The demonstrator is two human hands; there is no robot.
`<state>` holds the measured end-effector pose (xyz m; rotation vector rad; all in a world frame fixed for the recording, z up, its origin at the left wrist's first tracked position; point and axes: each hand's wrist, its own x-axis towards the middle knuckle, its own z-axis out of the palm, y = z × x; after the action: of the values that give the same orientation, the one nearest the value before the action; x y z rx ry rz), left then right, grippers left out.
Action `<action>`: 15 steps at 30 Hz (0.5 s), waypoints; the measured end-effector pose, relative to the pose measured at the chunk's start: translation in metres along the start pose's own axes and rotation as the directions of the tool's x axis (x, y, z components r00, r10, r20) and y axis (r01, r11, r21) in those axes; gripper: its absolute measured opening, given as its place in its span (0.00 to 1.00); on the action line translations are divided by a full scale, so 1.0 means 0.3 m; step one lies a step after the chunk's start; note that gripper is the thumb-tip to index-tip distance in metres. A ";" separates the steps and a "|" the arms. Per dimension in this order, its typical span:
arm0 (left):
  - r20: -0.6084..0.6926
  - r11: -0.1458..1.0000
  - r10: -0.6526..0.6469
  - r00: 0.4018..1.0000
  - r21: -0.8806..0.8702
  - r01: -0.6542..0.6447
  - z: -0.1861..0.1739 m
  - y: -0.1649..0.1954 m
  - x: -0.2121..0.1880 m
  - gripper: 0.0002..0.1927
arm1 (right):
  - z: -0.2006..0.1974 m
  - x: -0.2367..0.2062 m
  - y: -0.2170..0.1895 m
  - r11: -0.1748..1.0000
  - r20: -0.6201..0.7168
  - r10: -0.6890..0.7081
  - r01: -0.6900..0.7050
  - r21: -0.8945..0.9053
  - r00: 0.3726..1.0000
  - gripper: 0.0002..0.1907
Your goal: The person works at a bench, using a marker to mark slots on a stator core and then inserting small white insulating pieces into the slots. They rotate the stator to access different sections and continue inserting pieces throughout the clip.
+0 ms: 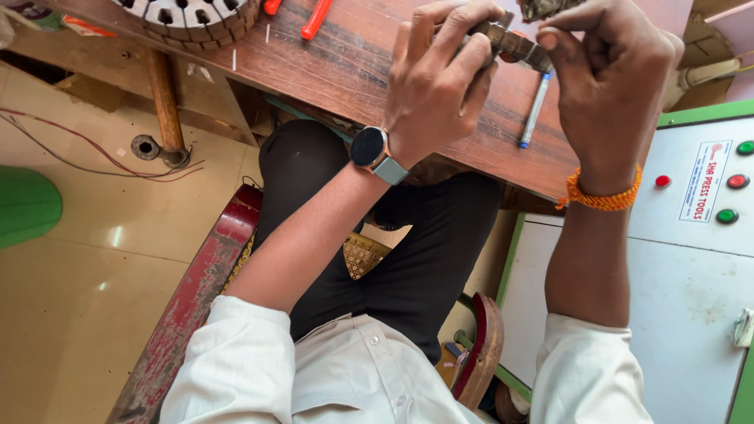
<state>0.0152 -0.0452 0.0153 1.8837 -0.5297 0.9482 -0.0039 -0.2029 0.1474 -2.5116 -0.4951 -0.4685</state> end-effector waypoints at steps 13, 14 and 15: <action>-0.005 0.987 0.055 0.998 0.151 -0.053 0.037 -0.016 -0.017 0.11 | 0.030 0.024 0.166 0.981 0.016 -0.078 0.080 -0.178 0.997 0.10; -0.005 0.985 0.056 0.998 0.164 -0.054 0.038 -0.015 -0.018 0.11 | 0.040 0.030 0.195 0.982 0.021 -0.070 0.073 -0.175 0.997 0.11; -0.005 0.983 0.061 0.998 0.171 -0.059 0.037 -0.017 -0.017 0.11 | 0.050 0.039 0.222 0.981 0.026 -0.071 0.075 -0.181 0.997 0.10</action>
<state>0.0200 -0.0528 0.0054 2.0244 -0.5149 1.0714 0.0385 -0.2443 0.1115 -2.6821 -0.5773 -0.5402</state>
